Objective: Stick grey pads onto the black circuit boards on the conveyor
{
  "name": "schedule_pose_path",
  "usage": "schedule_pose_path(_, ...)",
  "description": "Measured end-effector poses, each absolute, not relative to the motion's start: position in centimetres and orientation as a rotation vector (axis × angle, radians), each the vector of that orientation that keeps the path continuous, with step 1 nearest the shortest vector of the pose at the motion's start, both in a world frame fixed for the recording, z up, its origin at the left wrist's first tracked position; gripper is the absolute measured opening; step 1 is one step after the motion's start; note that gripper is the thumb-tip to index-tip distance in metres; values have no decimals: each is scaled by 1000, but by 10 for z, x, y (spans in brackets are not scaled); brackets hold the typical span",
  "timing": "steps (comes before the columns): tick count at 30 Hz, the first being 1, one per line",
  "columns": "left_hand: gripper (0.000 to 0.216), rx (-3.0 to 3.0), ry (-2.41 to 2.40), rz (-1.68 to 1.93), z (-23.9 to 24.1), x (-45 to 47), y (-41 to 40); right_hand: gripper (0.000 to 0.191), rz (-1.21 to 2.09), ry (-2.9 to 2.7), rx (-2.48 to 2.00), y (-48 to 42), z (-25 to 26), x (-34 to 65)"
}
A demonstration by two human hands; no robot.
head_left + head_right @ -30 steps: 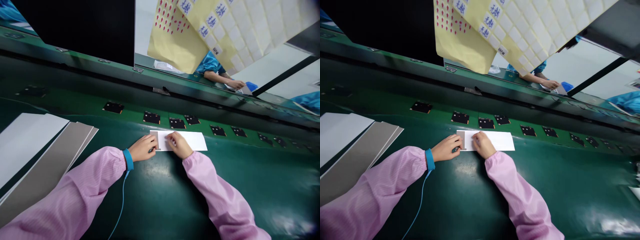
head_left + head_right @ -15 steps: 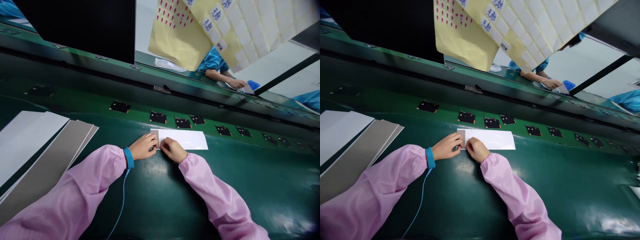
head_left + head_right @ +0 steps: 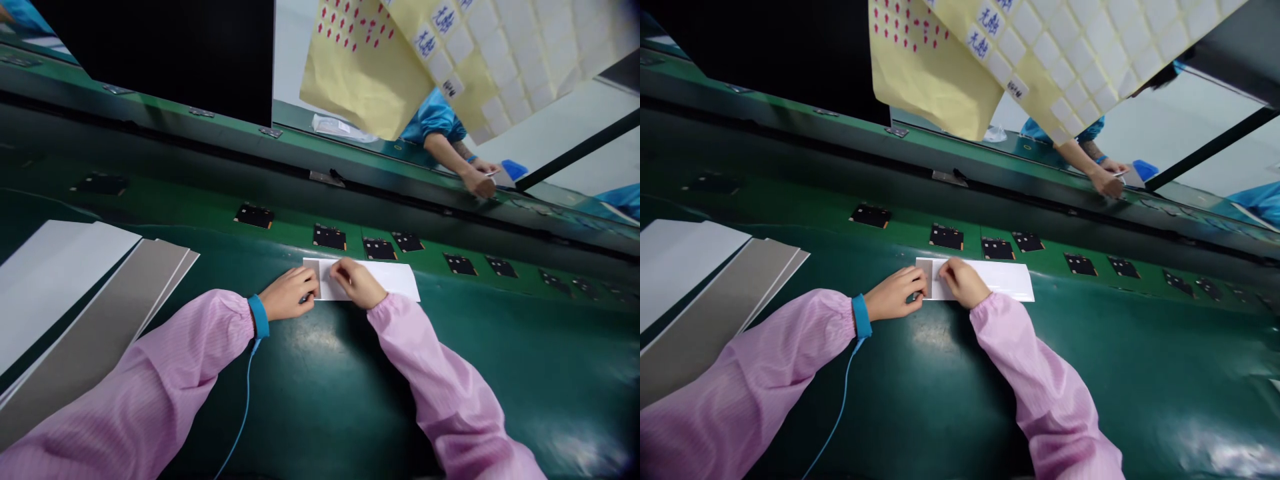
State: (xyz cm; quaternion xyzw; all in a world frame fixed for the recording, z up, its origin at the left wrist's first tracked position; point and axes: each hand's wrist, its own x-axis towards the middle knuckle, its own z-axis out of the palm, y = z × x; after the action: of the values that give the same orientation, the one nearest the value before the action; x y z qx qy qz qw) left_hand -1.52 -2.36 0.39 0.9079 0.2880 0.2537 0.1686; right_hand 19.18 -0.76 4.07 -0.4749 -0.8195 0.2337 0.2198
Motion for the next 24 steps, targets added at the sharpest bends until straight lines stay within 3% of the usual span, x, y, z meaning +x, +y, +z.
schedule_pose_path(9, 10, 2577, 820, 720, 3, -15, -24, 10, 601, -2133, -1899, 114, 38, 212)
schedule_pose_path(24, 11, 2572, 833, 686, 5, -15, -23, 12, 440, -2161, -2066, 115, 30, 233)
